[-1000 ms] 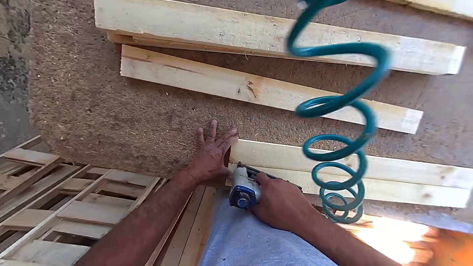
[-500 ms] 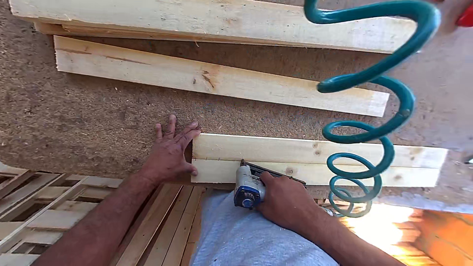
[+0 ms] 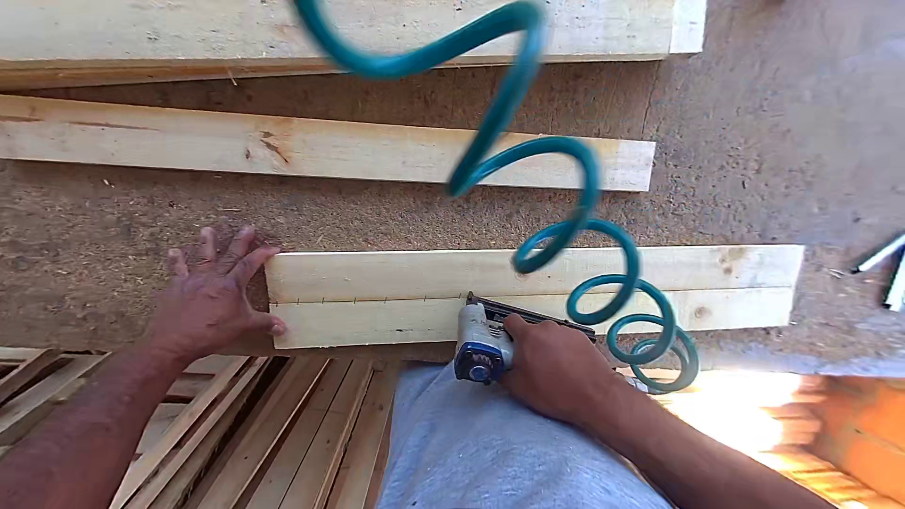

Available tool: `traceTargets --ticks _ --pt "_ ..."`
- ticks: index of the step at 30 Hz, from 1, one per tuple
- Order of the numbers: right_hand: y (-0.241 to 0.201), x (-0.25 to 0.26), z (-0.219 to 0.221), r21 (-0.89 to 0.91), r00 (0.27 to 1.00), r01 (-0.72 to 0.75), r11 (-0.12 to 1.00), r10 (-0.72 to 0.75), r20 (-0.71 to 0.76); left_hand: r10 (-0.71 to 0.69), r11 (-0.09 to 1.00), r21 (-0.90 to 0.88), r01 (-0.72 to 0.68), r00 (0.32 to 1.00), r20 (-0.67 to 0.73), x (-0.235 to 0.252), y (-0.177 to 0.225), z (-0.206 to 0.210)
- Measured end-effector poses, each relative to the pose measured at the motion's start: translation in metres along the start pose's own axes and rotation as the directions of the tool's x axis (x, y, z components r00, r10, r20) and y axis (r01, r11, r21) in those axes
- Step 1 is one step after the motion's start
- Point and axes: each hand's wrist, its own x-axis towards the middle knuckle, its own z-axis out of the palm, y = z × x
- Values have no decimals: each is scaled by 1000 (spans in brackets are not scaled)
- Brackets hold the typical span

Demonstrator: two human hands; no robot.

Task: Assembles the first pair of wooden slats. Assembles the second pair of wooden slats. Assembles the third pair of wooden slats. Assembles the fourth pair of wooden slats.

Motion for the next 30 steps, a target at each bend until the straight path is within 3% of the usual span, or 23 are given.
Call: traceTargets --ticks 7,13,15,17,22,24,26,30 --pt "56 -6 1 56 998 -56 997 57 -22 0 1000 16 0 1000 -26 -1 4 -4" --pt "106 -17 5 103 996 -82 991 86 -40 -89 993 71 90 996 -18 -19 37 -14" --pt "125 -20 2 103 996 -82 991 86 -35 -111 991 68 113 993 -37 -23 72 -17" --pt "148 -22 5 87 996 -69 994 73 -48 -70 997 -50 63 987 -142 -26 126 -8" --pt "198 -27 6 37 997 -37 999 39 -71 -23 941 -318 -116 916 -401 7 326 34" --pt "218 -30 5 34 997 -34 999 36 -71 -54 944 -312 -107 884 -464 28 386 56" --pt "236 -34 1 55 998 -48 997 50 -44 -77 979 -199 -32 853 -517 43 411 70" --pt "277 -35 9 44 994 -11 999 16 -110 -93 983 -181 -9 834 -543 43 412 72"
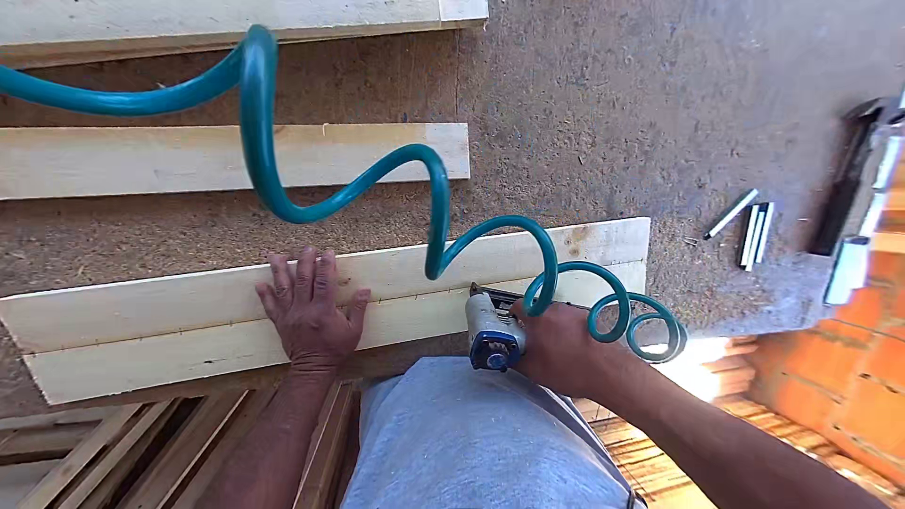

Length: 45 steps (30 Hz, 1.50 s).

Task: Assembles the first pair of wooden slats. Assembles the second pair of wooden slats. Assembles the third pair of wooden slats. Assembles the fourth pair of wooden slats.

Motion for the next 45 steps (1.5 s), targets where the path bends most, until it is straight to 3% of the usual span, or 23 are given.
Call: traceTargets --ticks 23,31,36,38,40,42,43,45 --pt "179 -24 -10 17 996 -47 999 48 -79 -29 1000 -5 29 1000 -1 5 -3 -1" --pt "209 -29 -16 -38 995 -41 998 38 -89 -13 1000 11 13 999 30 7 -3 -5" --pt "216 -27 -12 22 985 -18 1000 22 -170 266 962 27 -272 954 139 27 13 -15" --pt "213 -33 -8 78 976 9 997 8 -220 292 951 34 -308 927 237 48 20 -26" --pt "204 -52 -6 185 961 25 982 28 -274 266 951 24 -308 855 444 77 23 -42" --pt "187 -85 2 293 922 77 953 44 -385 324 925 -10 -380 773 545 91 29 -67" --pt "175 -105 8 330 882 140 933 34 -471 411 892 -52 -448 761 501 87 30 -83" --pt "143 -142 18 365 820 289 885 -32 -572 604 794 -120 -596 749 273 59 26 -118"
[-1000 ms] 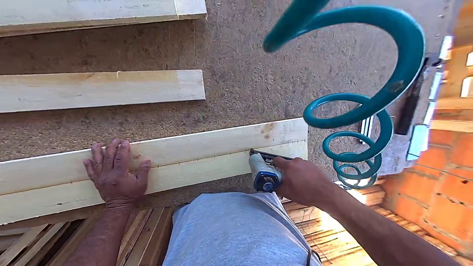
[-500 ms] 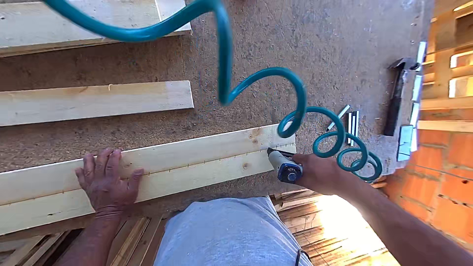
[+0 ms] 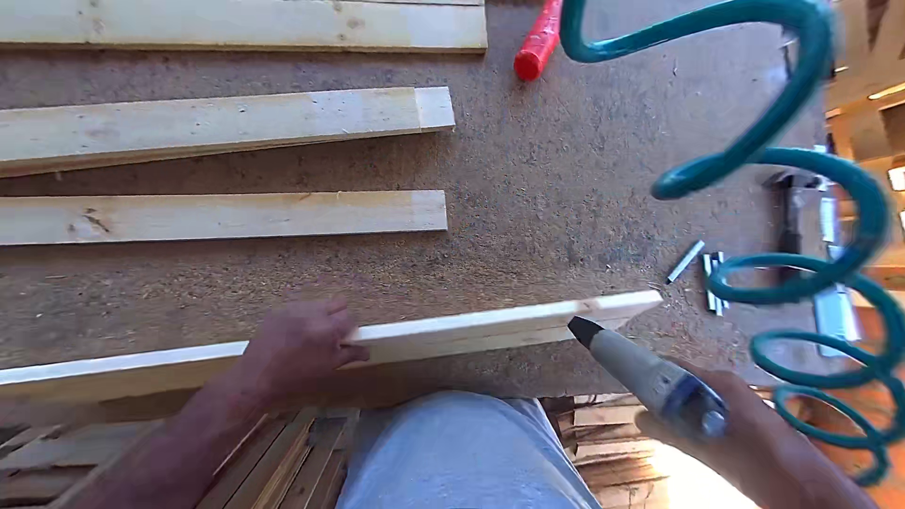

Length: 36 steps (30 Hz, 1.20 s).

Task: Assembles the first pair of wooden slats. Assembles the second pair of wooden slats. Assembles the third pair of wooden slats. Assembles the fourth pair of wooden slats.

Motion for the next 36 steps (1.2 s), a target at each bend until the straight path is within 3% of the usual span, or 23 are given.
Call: traceTargets --ticks 2,4,5,6,7,8,9,10,12,13,14,16,18,21,30,36 --pt "-42 -21 11 72 995 42 997 -48 87 46 998 59 -37 984 -173 -45 17 -6" --pt "-72 -18 42 21 979 47 999 -51 196 -87 990 93 105 979 -183 -92 26 16" --pt "-82 -8 66 -31 967 50 998 -40 251 -210 974 78 213 977 -41 -114 31 26" --pt "-90 6 93 -90 955 48 995 -19 296 -337 941 55 334 909 244 -128 38 29" --pt "-96 23 120 -136 946 56 989 -9 323 -397 896 66 438 727 560 -131 41 28" --pt "-104 39 142 -162 935 47 986 14 356 -373 880 83 468 574 729 -131 42 31" --pt "-114 54 158 -186 916 26 982 51 398 -337 879 49 475 544 768 -132 43 33" --pt "-126 67 170 -208 900 5 978 87 428 -323 881 -21 473 632 705 -133 42 34" --pt "-153 88 184 -251 865 -35 967 155 478 -349 900 -152 408 885 310 -120 33 43" --pt "-164 94 191 -273 855 -49 961 181 485 -363 908 -190 374 927 94 -104 26 50" --pt "-173 99 196 -297 854 -56 953 200 480 -377 911 -217 351 922 -87 -83 18 58" --pt "-185 109 204 -345 856 -64 936 229 463 -410 904 -254 343 863 -293 -35 4 74" --pt "-192 116 205 -376 839 -91 922 275 469 -436 896 -242 372 840 -322 -1 -6 97" --pt "-194 124 199 -427 815 -99 899 319 484 -437 898 -89 431 852 -289 19 -11 118" --pt "-167 132 165 -481 729 -74 874 377 572 -485 867 -27 497 831 -271 20 -10 119" --pt "-106 118 152 -395 798 -71 916 290 529 -522 849 -79 522 807 -275 23 -1 107"
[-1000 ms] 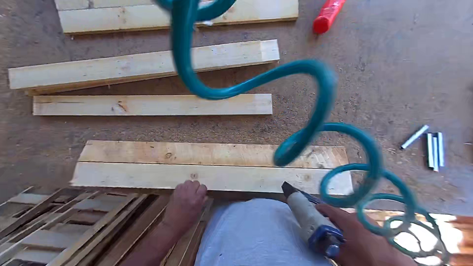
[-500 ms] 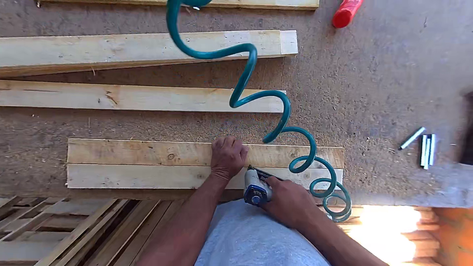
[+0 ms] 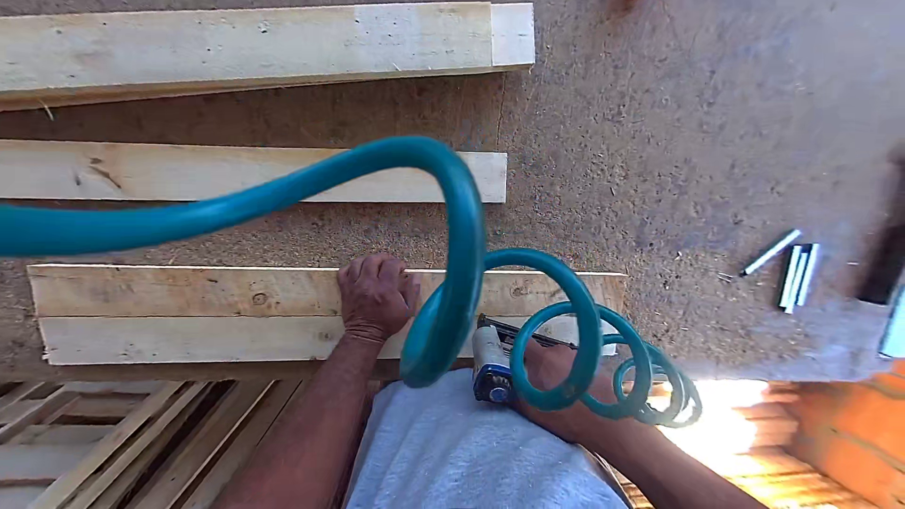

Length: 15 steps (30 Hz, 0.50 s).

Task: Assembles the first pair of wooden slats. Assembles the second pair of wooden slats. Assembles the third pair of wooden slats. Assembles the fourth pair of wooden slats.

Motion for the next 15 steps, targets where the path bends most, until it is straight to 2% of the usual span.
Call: traceTargets --ticks 7,15 --pt "39 -12 -17 -9 993 -54 998 55 105 1 998 59 -1 1000 4 -5 -15 18" --pt "86 -24 -23 -47 992 -101 994 105 76 -11 997 82 12 1000 -14 -1 -10 15"
